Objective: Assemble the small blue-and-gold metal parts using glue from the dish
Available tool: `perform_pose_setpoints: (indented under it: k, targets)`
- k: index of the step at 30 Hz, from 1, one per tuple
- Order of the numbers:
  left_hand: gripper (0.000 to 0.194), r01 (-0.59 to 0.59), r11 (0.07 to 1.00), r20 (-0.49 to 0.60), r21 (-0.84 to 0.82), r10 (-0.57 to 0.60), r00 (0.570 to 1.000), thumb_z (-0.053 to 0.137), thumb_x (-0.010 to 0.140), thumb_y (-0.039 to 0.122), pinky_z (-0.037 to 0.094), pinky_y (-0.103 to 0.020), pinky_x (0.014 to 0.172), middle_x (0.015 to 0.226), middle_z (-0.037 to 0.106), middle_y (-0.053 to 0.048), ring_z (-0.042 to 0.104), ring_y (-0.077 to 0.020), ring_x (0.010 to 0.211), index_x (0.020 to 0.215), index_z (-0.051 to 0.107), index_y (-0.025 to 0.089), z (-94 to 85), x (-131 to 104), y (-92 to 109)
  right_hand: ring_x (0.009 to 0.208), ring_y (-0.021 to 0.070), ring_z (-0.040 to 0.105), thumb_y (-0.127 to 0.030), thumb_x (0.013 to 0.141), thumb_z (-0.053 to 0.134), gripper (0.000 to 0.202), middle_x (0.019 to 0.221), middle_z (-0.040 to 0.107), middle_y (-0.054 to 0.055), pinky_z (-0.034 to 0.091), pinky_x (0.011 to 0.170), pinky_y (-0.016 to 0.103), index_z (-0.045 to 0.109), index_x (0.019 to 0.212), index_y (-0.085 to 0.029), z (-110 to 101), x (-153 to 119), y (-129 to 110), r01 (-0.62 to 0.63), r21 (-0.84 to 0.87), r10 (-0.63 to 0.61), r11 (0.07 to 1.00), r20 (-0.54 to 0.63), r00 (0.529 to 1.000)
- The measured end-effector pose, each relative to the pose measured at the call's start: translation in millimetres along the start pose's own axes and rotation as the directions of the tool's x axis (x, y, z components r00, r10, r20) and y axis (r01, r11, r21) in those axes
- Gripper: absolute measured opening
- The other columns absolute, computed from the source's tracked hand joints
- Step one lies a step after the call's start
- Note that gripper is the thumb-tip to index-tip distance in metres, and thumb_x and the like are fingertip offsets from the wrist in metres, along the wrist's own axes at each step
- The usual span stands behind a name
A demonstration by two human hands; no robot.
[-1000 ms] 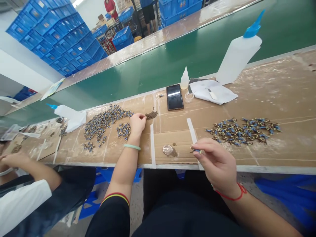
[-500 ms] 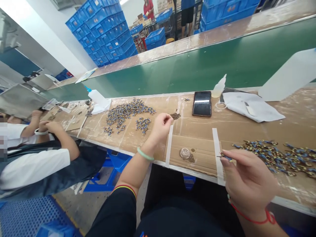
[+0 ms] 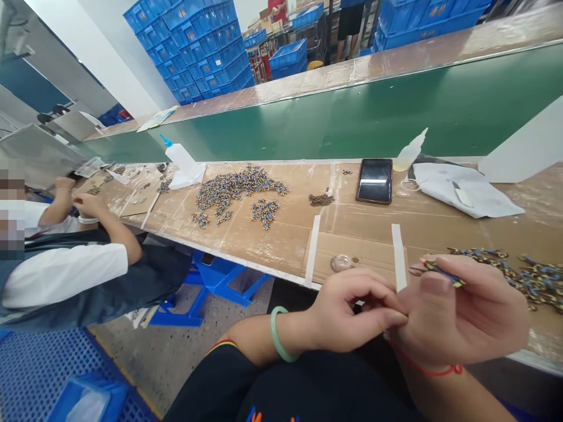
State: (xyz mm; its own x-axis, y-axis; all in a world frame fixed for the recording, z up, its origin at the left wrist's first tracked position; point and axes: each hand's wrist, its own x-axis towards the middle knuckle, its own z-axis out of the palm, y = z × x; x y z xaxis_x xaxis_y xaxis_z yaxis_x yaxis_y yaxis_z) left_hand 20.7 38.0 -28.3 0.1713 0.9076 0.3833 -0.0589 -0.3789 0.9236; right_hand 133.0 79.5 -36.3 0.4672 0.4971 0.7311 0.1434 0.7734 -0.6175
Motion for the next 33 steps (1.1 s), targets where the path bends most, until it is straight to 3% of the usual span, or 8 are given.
perform_pose_setpoints:
  k: [2,6,10,17,25,28,33]
  targets:
    - [0.05,-0.003,0.999,-0.033,-0.05,0.001,0.999,0.073,0.094,0.062,0.056,-0.031,0.068,0.084,0.071,-0.01,0.066,-0.0179,0.075,0.074,0.068,0.017,2.7,-1,2,0.073,0.0217,0.066,-0.02,0.093,0.081,0.025,0.083,0.073,0.004,0.048,0.067,0.038,0.085,0.115,-0.03,4,3,-3,0.09,-0.012,-0.09,0.996,-0.021,0.996]
    - [0.038,-0.155,0.987,-0.12,-0.044,0.149,0.982,0.072,0.1,0.048,0.057,-0.028,0.069,0.083,0.072,-0.008,0.067,-0.016,0.075,0.079,0.073,0.017,6.0,-4,6,0.071,0.0219,0.065,-0.024,0.096,0.077,0.023,0.082,0.07,0.003,0.049,0.066,0.039,0.083,0.118,-0.031,11,7,-7,0.173,-0.053,-0.175,0.984,-0.04,0.984]
    - [0.029,-0.245,0.969,-0.141,0.038,0.248,0.959,0.071,0.102,0.039,0.057,-0.027,0.067,0.083,0.073,-0.008,0.068,-0.0155,0.074,0.084,0.075,0.017,5.9,-6,4,0.079,0.0241,0.066,-0.021,0.096,0.076,0.02,0.089,0.071,0.004,0.05,0.071,0.042,0.082,0.114,-0.029,10,2,-11,0.072,-0.068,-0.076,0.995,-0.065,0.995]
    - [0.032,-0.154,0.987,-0.066,-0.052,0.15,0.986,0.078,0.097,0.044,0.057,-0.027,0.065,0.08,0.073,-0.007,0.067,-0.015,0.072,0.079,0.075,0.017,2.6,2,1,0.076,0.019,0.066,-0.027,0.095,0.079,0.009,0.09,0.073,0.002,0.05,0.071,0.038,0.081,0.104,-0.028,7,-3,-15,-0.125,-0.055,0.12,0.991,-0.101,0.988]
    - [0.019,-0.262,0.951,-0.156,0.162,0.287,0.945,0.074,0.1,0.031,0.058,-0.025,0.062,0.084,0.076,-0.007,0.07,-0.0139,0.071,0.09,0.08,0.017,6.0,-2,2,0.072,0.0145,0.064,-0.032,0.096,0.078,0.006,0.087,0.071,-0.001,0.05,0.069,0.034,0.08,0.1,-0.028,13,0,-12,-0.24,-0.018,0.236,0.971,-0.115,0.965]
    - [0.023,-0.253,0.958,-0.083,0.132,0.265,0.961,0.075,0.1,0.035,0.06,-0.026,0.063,0.083,0.078,-0.008,0.072,-0.0152,0.072,0.089,0.081,0.016,-1.0,0,1,0.073,0.0128,0.065,-0.031,0.094,0.08,0.005,0.088,0.072,-0.001,0.051,0.071,0.032,0.08,0.097,-0.027,15,-1,-16,-0.359,0.039,0.362,0.932,-0.096,0.927]
    - [0.028,-0.151,0.987,0.168,0.061,0.139,0.976,0.082,0.093,0.044,0.058,-0.027,0.063,0.083,0.08,-0.008,0.072,-0.0163,0.071,0.084,0.083,0.017,-23.8,15,6,0.071,0.0112,0.065,-0.032,0.092,0.081,0.006,0.082,0.071,-0.002,0.052,0.065,0.026,0.08,0.092,-0.026,16,-3,-25,-0.528,0.081,0.531,0.846,-0.021,0.847]
